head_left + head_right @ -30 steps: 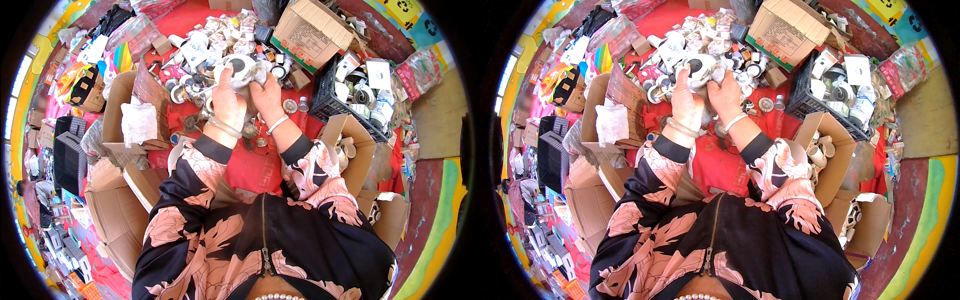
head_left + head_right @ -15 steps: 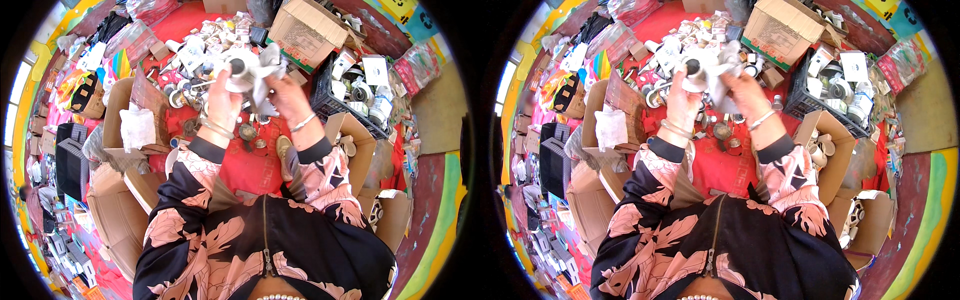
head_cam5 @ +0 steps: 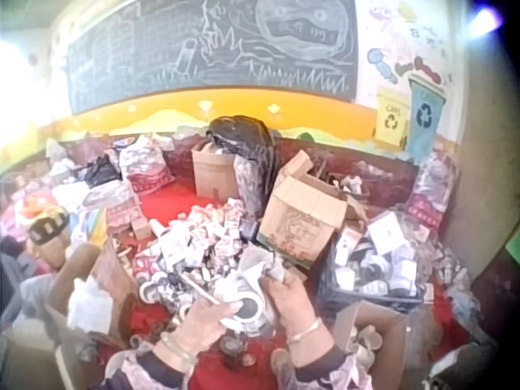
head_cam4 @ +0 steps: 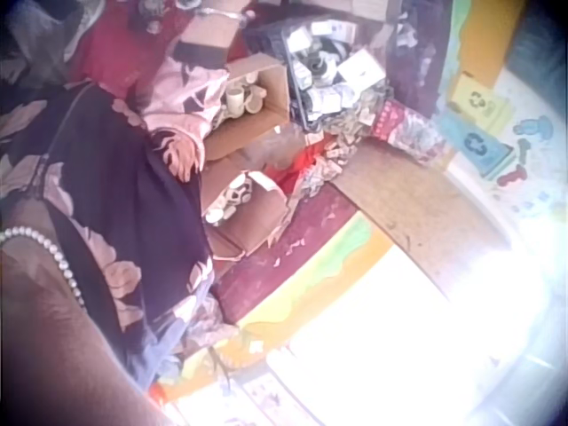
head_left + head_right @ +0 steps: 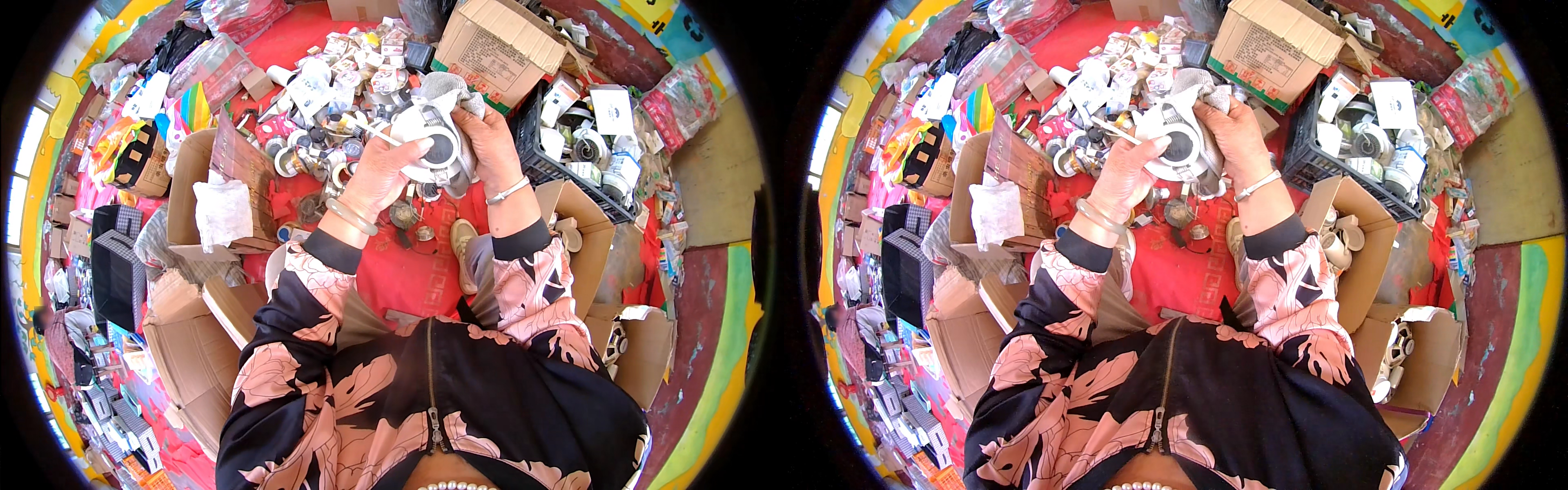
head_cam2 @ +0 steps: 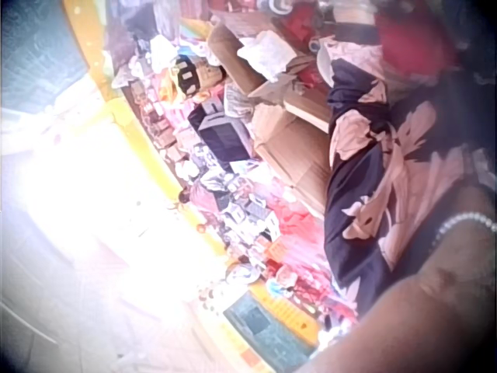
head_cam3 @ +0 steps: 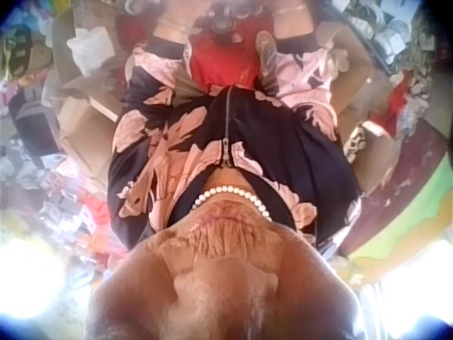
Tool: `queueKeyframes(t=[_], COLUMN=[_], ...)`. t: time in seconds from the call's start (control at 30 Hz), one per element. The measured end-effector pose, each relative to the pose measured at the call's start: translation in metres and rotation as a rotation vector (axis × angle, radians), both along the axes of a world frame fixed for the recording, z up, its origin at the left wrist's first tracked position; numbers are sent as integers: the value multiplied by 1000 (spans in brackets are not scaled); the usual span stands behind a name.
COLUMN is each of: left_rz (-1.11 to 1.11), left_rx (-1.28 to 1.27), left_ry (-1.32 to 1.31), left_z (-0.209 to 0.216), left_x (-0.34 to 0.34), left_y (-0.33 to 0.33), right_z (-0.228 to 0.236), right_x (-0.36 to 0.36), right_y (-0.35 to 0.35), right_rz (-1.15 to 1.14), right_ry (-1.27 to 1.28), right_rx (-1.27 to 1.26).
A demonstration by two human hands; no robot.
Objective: The person picks up individual white ceramic items from a pile, wipes each one with a cloth, and sets it aside.
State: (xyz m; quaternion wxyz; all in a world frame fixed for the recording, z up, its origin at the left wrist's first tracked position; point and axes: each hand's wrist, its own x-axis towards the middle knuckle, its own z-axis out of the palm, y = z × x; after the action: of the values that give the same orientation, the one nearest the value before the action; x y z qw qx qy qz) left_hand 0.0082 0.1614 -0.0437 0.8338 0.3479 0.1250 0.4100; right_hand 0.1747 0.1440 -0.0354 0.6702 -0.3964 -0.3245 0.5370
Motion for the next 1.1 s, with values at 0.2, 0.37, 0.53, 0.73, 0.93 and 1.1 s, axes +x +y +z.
queueKeyframes(t=[0.2,0.37,0.53,0.73,0.93,1.1], left_rz=[-48,169,80,147,188,165], left_rx=[89,-65,-267,-218,-66,-80], left_ry=[140,332,-6,-152,-201,-180], left_z=[3,-14,-18,-5,9,5], left_x=[-15,-7,5,-7,-15,-17], left_y=[14,22,14,21,18,17], right_z=[1,-5,-5,-19,29,25], right_x=[2,-10,-43,-16,50,24], right_y=[-2,5,-13,-8,-11,-21], right_rz=[98,-396,-385,13,-439,-222], right_ry=[53,-279,-1288,-232,228,35], right_rx=[-26,159,523,271,274,215])
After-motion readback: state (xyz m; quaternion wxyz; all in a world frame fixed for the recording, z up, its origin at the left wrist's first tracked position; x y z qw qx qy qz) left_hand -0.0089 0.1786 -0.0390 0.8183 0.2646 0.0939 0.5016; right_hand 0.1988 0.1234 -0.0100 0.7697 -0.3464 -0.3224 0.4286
